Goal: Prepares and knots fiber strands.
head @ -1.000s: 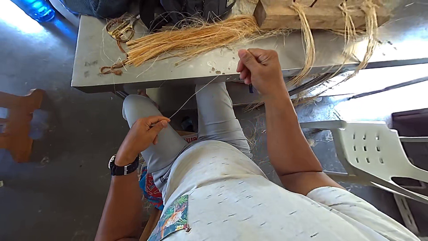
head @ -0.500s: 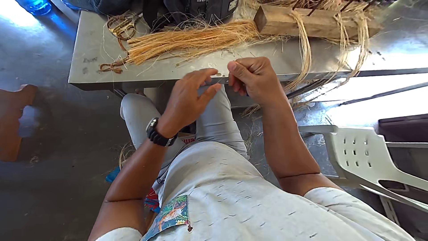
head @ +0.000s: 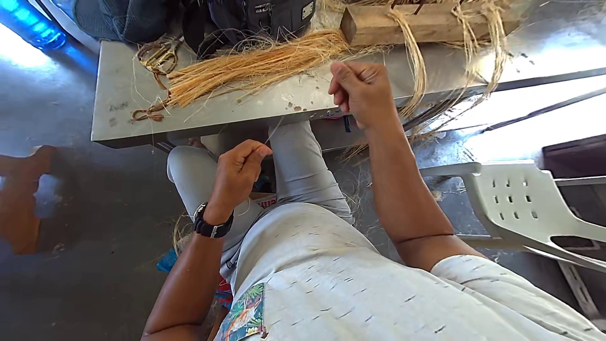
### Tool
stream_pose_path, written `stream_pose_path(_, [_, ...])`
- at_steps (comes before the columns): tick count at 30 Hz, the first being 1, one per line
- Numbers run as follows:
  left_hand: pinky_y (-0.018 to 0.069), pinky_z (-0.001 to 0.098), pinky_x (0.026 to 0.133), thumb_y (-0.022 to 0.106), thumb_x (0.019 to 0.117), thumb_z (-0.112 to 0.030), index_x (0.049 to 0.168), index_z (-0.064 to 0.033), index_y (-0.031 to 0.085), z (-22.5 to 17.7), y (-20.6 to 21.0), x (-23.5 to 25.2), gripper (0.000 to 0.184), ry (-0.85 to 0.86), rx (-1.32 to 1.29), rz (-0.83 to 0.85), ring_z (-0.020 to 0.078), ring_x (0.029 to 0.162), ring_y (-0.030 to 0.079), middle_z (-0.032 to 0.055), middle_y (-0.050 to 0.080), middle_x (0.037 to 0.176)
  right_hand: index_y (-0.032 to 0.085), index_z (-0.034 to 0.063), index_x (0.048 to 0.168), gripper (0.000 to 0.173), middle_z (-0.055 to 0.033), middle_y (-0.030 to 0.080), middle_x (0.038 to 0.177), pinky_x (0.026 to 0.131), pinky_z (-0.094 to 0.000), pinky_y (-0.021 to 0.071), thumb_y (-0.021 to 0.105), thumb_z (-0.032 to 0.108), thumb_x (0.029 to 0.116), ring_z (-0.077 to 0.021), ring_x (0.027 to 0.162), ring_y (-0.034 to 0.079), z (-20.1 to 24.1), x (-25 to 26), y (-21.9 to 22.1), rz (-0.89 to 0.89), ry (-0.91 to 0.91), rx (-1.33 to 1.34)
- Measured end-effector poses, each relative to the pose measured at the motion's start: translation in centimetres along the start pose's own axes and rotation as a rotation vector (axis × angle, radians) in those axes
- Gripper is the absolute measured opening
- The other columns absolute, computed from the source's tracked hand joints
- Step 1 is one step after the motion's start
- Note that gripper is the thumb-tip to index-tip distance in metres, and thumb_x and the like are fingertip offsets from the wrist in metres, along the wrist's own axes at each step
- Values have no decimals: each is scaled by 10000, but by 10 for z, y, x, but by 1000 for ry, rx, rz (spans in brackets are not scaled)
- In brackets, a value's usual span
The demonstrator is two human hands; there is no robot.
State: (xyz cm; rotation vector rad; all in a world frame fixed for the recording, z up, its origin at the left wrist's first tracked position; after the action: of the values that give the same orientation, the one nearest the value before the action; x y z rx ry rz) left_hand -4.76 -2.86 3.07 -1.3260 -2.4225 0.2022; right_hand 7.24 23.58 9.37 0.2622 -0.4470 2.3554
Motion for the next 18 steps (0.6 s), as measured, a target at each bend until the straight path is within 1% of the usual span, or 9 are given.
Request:
stream_pose_path(2, [363, 213, 379, 494, 1089, -197, 1113, -86, 698, 3, -5, -5, 233, -28, -63, -49, 97, 426, 413, 16, 495, 605, 678, 81, 843, 297, 56, 612, 640, 450, -191, 466, 557, 225, 1073, -28, 498, 538, 1, -5, 5, 46, 8, -4])
stream_pose_path(5, [349, 209, 365, 484, 1095, -210, 1121, -85, 699, 5, -6, -8, 250, -49, -137, -80, 98, 411, 398, 22, 479, 586, 693, 31, 1017, 152, -6, 652, 747, 468, -228, 491, 599, 149, 1033, -69, 541, 562, 5, -21, 29, 215, 61, 37])
stream_pose_path(7, [357, 205, 372, 488, 1094, -212, 1121, -82, 700, 6, -2, -8, 250, -54, -172, -73, 94, 419, 408, 20, 483, 588, 695, 14, 1114, 181, -29, 667, 775, 460, -232, 489, 579, 132, 1042, -83, 538, 564, 7, -31, 51, 314, 122, 128])
stream_pose_path(9, [363, 206, 378, 490, 1093, -206, 1115, -80, 703, 7, 2, -8, 248, -59, -193, -58, 96, 425, 419, 21, 487, 588, 686, 6, 1171, 226, -38, 663, 777, 456, -221, 472, 545, 149, 1065, -83, 526, 545, 7, -38, 70, 374, 192, 243])
stream_pose_path(11, [359, 200, 384, 495, 1089, -196, 1104, -77, 705, 7, 5, -7, 242, -61, -210, -42, 91, 429, 419, 21, 488, 589, 687, -11, 1155, 232, -43, 652, 759, 447, -203, 452, 534, 144, 1074, -74, 507, 522, 8, -40, 82, 383, 237, 349])
stream_pose_path(13, [352, 193, 384, 508, 1086, -196, 1090, -74, 707, 7, 7, -7, 233, -62, -219, -24, 84, 428, 414, 18, 487, 588, 704, -19, 1045, 210, -40, 654, 732, 446, -188, 448, 556, 129, 1065, -64, 504, 527, 7, -38, 87, 345, 243, 390])
stream_pose_path(15, [359, 188, 391, 517, 1082, -190, 1080, -67, 716, 10, 8, -8, 234, -70, -225, 11, 81, 438, 429, 19, 504, 597, 695, -9, 958, 202, -25, 644, 699, 449, -181, 444, 572, 118, 1056, -55, 510, 533, 7, -35, 88, 329, 184, 358])
stream_pose_path(17, [434, 196, 455, 513, 1080, -174, 1089, -41, 719, 11, 7, -7, 245, -66, -219, 56, 88, 509, 511, 35, 591, 675, 693, -5, 931, 205, -15, 643, 685, 453, -177, 455, 576, 110, 1053, -51, 516, 550, 7, -34, 86, 324, 121, 287])
stream_pose_path(18, [499, 218, 533, 496, 1084, -177, 1136, -36, 712, 10, 6, -7, 264, -63, -196, 77, 101, 594, 572, 44, 645, 769, 696, -1, 923, 203, -10, 644, 686, 455, -174, 458, 583, 109, 1050, -48, 520, 554, 8, -34, 84, 316, 102, 248])
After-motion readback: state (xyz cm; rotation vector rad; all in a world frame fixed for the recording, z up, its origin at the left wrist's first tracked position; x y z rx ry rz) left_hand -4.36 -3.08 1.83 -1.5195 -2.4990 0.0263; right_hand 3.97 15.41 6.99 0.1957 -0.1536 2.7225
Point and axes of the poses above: each hand's wrist, its own x-axis towards the middle knuckle, its own y-axis out of the palm, z = x × y, the point moved 3 cm from there along x, towards the middle knuckle
